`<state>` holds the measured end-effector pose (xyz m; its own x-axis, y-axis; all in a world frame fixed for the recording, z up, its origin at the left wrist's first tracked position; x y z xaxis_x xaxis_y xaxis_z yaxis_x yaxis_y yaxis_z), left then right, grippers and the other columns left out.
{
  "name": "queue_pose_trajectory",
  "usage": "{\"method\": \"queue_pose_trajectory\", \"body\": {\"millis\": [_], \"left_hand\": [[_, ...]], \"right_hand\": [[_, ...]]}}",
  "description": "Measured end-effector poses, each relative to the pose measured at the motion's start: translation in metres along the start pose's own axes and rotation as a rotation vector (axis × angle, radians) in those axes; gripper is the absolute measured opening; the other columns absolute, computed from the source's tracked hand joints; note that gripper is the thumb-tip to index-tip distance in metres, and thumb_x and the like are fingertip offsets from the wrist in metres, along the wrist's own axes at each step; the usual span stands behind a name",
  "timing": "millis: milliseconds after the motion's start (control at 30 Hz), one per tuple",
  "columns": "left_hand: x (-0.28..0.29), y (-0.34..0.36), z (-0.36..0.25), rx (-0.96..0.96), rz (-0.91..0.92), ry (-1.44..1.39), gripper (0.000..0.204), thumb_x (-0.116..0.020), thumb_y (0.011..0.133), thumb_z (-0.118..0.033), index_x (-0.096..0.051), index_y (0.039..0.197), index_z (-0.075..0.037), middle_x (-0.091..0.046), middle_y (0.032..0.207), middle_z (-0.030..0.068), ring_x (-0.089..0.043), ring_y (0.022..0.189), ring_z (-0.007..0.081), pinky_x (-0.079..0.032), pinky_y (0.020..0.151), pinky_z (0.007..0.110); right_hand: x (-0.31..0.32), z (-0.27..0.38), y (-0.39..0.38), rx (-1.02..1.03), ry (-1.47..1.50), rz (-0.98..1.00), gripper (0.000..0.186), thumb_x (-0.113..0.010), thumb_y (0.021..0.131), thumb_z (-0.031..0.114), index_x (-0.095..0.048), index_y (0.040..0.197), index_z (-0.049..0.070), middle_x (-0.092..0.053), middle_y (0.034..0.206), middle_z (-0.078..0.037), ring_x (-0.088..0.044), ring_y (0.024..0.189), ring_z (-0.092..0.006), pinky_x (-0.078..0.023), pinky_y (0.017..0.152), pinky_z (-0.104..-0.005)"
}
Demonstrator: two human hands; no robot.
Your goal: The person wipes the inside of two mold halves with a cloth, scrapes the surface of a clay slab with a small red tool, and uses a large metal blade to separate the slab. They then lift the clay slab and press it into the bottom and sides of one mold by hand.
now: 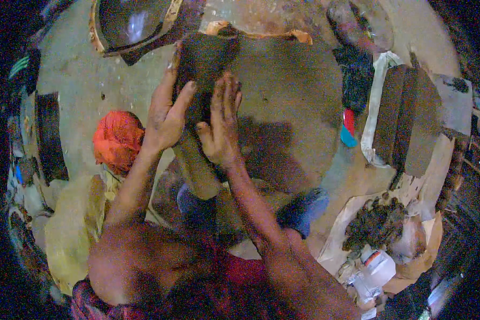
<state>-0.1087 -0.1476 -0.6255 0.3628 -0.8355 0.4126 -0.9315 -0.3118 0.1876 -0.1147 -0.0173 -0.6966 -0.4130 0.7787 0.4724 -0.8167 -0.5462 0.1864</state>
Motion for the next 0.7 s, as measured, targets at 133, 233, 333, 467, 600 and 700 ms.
{"method": "queue_pose_trajectory", "body": {"millis": [133,233,333,467,600,700], "left_hand": [[-0.007,0.002,-0.001,0.031,0.018,-0.008,0.068,-0.057,0.1,-0.01,-0.033,0.162,0.001,-0.034,0.168,0.0228,-0.022,0.159,0.0411,-0.022,0.128,0.045],[-0.008,0.006,0.001,0.009,0.015,0.009,0.067,-0.057,0.099,-0.008,-0.034,0.161,0.0,-0.036,0.167,0.0225,-0.025,0.158,0.0426,-0.024,0.127,0.045],[-0.002,0.011,0.011,-0.002,-0.018,0.047,0.067,-0.057,0.097,-0.006,-0.036,0.16,0.001,-0.04,0.165,0.0224,-0.029,0.156,0.0439,-0.026,0.127,0.045],[-0.011,0.007,0.008,-0.033,-0.011,0.027,0.066,-0.057,0.096,-0.003,-0.038,0.159,0.001,-0.043,0.162,0.0229,-0.034,0.153,0.044,-0.029,0.126,0.045],[0.001,0.012,0.014,0.012,-0.05,-0.024,0.065,-0.058,0.094,-0.002,-0.042,0.157,0.001,-0.043,0.162,0.0255,-0.036,0.153,0.0432,-0.031,0.124,0.045],[-0.005,0.011,0.013,0.086,-0.032,-0.012,0.065,-0.059,0.092,-0.001,-0.045,0.156,0.001,-0.042,0.161,0.0287,-0.036,0.153,0.043,-0.032,0.124,0.044]], "right_hand": [[0.046,0.015,0.029,0.15,0.042,-0.283,0.099,-0.029,0.103,0.071,-0.004,0.167,-0.001,0.001,0.174,-0.027,0.004,0.161,-0.0468,0.004,0.128,-0.0575],[0.017,-0.018,0.035,0.06,-0.088,-0.185,0.103,-0.026,0.102,0.075,0.0,0.167,-0.002,0.002,0.174,-0.028,0.004,0.161,-0.0467,0.004,0.128,-0.0564],[0.012,-0.017,0.052,-0.001,0.076,-0.209,0.107,-0.024,0.1,0.078,0.001,0.166,-0.003,0.003,0.173,-0.028,0.004,0.16,-0.0461,0.005,0.128,-0.0558],[0.036,-0.014,0.063,0.161,-0.054,-0.388,0.102,-0.023,0.103,0.073,0.001,0.166,-0.003,0.002,0.174,-0.027,0.001,0.161,-0.0445,0.006,0.128,-0.0557],[0.008,-0.023,0.081,0.064,0.071,-0.303,0.105,-0.026,0.102,0.075,-0.004,0.166,-0.005,-0.005,0.173,-0.029,-0.001,0.161,-0.0446,0.001,0.128,-0.057],[0.043,-0.006,0.087,0.353,0.063,-0.52,0.103,-0.031,0.103,0.073,-0.002,0.167,-0.002,-0.008,0.175,-0.024,-0.004,0.162,-0.0377,-0.003,0.13,-0.051]]}}
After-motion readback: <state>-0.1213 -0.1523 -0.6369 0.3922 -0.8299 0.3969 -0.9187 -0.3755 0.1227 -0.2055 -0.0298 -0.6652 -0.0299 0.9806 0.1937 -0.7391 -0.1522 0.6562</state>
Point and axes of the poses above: each hand's wrist, its own y-axis towards the middle knuckle, its own x-axis out of the back of the hand, z = x × y, the point moved 9 cm from there along y, towards the middle knuckle
